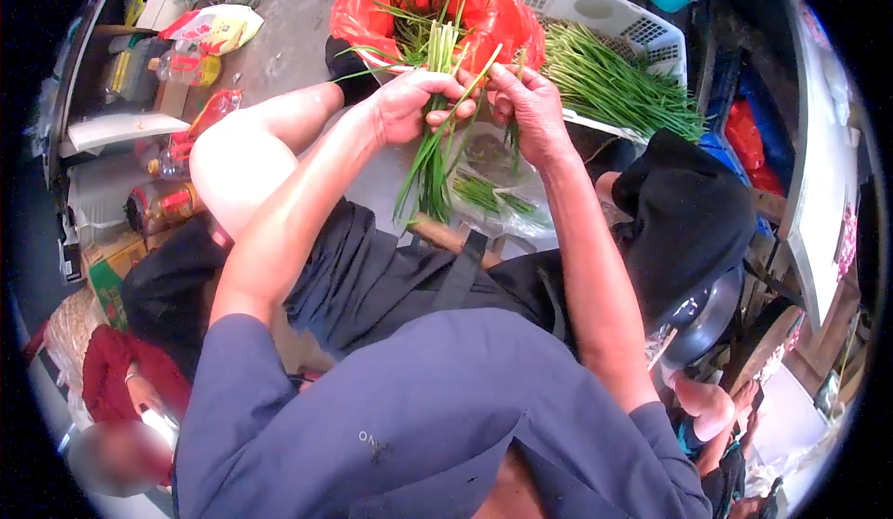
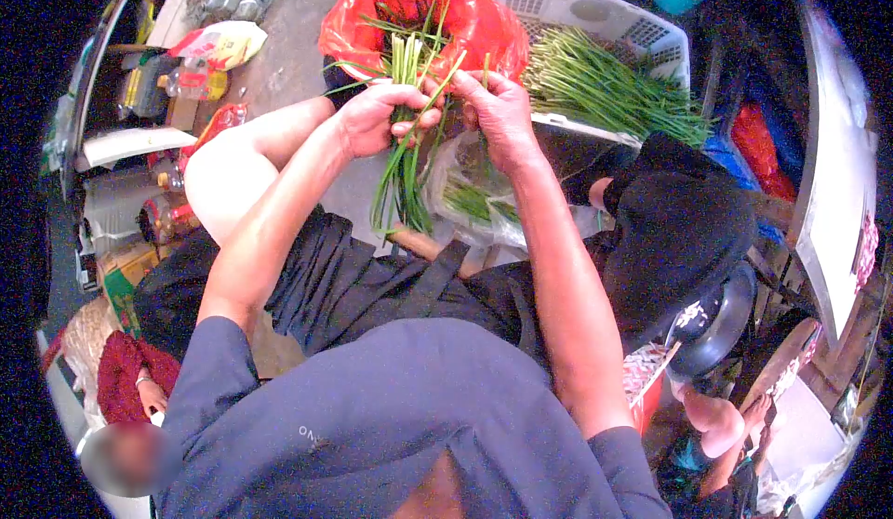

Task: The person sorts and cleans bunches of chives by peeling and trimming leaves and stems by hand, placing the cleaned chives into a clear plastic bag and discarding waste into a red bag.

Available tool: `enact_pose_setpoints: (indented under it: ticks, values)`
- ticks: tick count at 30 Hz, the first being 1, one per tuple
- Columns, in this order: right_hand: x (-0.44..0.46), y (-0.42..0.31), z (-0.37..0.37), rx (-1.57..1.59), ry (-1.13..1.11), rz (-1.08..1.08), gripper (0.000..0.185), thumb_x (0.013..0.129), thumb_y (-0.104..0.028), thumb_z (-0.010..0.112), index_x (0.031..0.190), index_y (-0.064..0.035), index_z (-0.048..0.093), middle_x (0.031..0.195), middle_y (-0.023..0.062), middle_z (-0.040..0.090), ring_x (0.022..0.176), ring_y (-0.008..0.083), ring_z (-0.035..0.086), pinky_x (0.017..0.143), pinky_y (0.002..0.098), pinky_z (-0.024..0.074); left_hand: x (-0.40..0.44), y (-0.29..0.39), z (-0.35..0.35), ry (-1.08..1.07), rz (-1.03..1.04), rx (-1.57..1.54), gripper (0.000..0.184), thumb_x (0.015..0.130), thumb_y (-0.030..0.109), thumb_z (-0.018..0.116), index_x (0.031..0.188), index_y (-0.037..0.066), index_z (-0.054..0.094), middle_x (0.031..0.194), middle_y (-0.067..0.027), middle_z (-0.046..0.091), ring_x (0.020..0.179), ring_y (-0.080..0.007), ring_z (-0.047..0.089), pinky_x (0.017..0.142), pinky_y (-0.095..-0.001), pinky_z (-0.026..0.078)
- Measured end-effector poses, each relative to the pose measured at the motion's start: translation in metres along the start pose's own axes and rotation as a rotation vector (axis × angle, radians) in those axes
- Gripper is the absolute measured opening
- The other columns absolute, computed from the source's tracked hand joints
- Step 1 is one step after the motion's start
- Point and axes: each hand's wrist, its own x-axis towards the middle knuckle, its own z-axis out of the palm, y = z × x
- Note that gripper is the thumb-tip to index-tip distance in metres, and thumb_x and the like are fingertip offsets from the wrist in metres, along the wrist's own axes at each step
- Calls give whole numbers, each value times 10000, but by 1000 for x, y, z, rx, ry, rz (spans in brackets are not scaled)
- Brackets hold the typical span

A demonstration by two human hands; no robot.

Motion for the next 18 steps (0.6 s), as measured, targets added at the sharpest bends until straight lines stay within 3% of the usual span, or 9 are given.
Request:
enact_pose_setpoints:
  ticks: [5,8,11,13,16,18]
  values:
    - [-2,1,1,-57,-35,-3,200,841,-259,689,837,-60,678,672,-47,599,506,25,434,446,196,307,0,-3,4,69,-14,60,152,815,58,538,962,39,574,733,-39,585,449,-61,409,410,-195,319]
    - [-3,-3,-1,-114,-40,44,188,842,-237,681,836,-49,678,691,-25,620,539,34,478,470,197,344,8,-11,-3,207,101,479,165,774,39,561,927,38,622,711,-11,576,452,-61,404,409,-212,300]
    - [-1,1,-1,-181,-24,15,185,844,-222,671,830,-37,676,707,-2,634,588,55,526,527,212,405,10,-12,-3,327,148,415,158,785,55,569,934,45,621,677,3,562,440,-63,390,408,-216,297]
    - [0,4,-1,-228,-15,21,189,845,-216,666,821,-29,674,722,14,640,624,74,548,585,237,442,7,-8,-4,249,131,323,133,808,109,613,928,54,622,639,20,544,450,-58,395,408,-215,288]
    - [0,1,-1,-215,-26,70,182,835,-201,669,817,-21,673,724,13,641,633,79,553,602,241,447,6,-5,2,206,96,345,158,813,178,669,914,66,623,633,20,565,453,-51,397,411,-213,283]
    - [3,7,-1,-237,-14,35,177,826,-192,669,806,-15,673,714,11,638,632,78,552,597,239,445,5,-7,7,303,179,435,190,797,216,707,896,78,622,654,10,599,451,-43,394,411,-204,278]
